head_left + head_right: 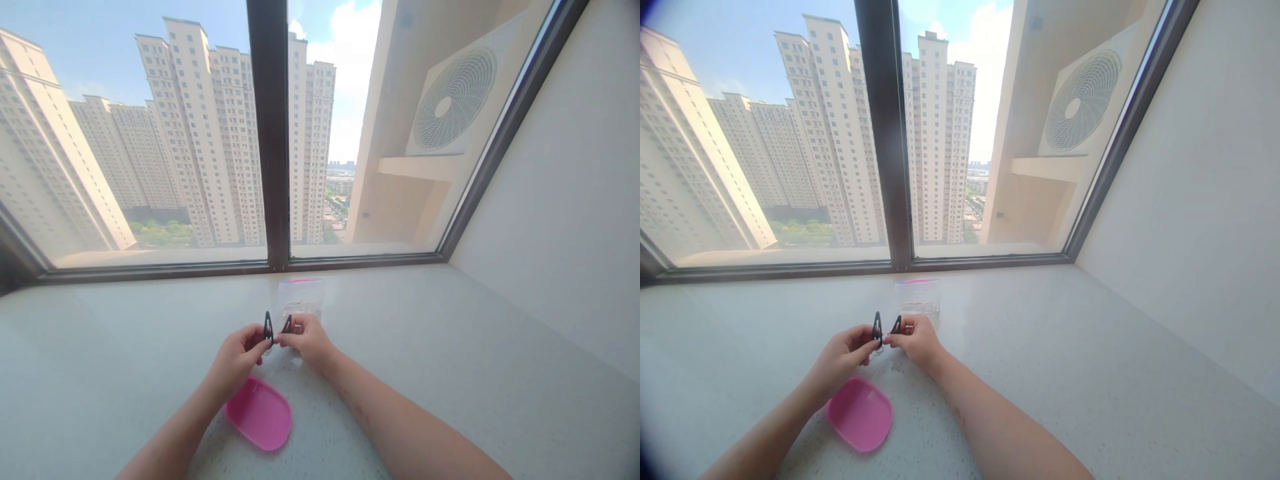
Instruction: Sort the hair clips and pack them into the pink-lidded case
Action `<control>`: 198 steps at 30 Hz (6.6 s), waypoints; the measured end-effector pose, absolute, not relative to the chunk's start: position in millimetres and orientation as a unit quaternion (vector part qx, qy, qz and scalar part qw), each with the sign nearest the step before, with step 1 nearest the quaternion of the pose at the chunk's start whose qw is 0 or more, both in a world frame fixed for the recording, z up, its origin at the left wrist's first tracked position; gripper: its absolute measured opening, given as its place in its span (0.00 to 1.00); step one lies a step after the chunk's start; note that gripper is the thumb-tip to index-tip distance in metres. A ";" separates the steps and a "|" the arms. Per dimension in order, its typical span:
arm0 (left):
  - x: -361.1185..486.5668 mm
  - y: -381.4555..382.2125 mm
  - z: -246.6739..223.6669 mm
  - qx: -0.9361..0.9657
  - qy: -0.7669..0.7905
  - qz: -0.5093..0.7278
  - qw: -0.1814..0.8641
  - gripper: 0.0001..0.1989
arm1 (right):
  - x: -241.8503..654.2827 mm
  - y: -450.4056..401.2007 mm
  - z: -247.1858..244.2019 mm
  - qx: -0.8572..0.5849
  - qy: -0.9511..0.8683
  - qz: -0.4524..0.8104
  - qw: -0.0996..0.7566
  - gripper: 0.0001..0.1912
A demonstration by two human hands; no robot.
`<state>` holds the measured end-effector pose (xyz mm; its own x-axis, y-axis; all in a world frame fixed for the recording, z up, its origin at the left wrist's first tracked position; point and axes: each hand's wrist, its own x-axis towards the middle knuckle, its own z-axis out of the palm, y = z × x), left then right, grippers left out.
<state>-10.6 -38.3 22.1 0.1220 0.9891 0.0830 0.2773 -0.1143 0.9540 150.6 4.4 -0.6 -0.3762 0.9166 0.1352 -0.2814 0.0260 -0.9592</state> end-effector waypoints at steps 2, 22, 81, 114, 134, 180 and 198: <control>-10.2 -37.8 21.8 0.615 0.511 0.421 0.427 0.13 | 150.4 5.1 -1.3 -0.294 -0.536 0.636 0.471 0.14; -8.1 -29.5 19.0 0.615 0.518 0.425 0.416 0.13 | 157.0 10.2 -4.3 -0.316 -0.555 0.621 0.455 0.15; -11.5 -21.0 0.7 0.576 0.464 0.423 0.523 0.17 | 160.0 16.4 -11.2 -0.281 -0.540 0.681 0.407 0.20; -9.0 -32.2 16.2 0.586 0.457 0.395 0.540 0.14 | 156.1 5.6 1.1 -0.310 -0.595 0.651 0.355 0.11; -9.4 -32.9 16.7 0.590 0.461 0.390 0.535 0.14 | 156.4 7.7 -3.9 -0.281 -0.613 0.651 0.349 0.09; -9.9 -32.8 21.3 0.566 0.474 0.387 0.552 0.21 | 162.6 8.9 -0.6 -0.285 -0.572 0.670 0.378 0.13; -11.3 -32.2 17.0 0.579 0.457 0.381 0.557 0.15 | 161.1 6.8 -1.6 -0.277 -0.576 0.692 0.337 0.17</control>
<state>-11.3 -32.2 17.0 0.2910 0.9543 -0.0680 0.1048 0.0388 0.9937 161.1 6.8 -1.6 -0.6204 0.7843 0.0052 -0.1468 -0.1096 -0.9831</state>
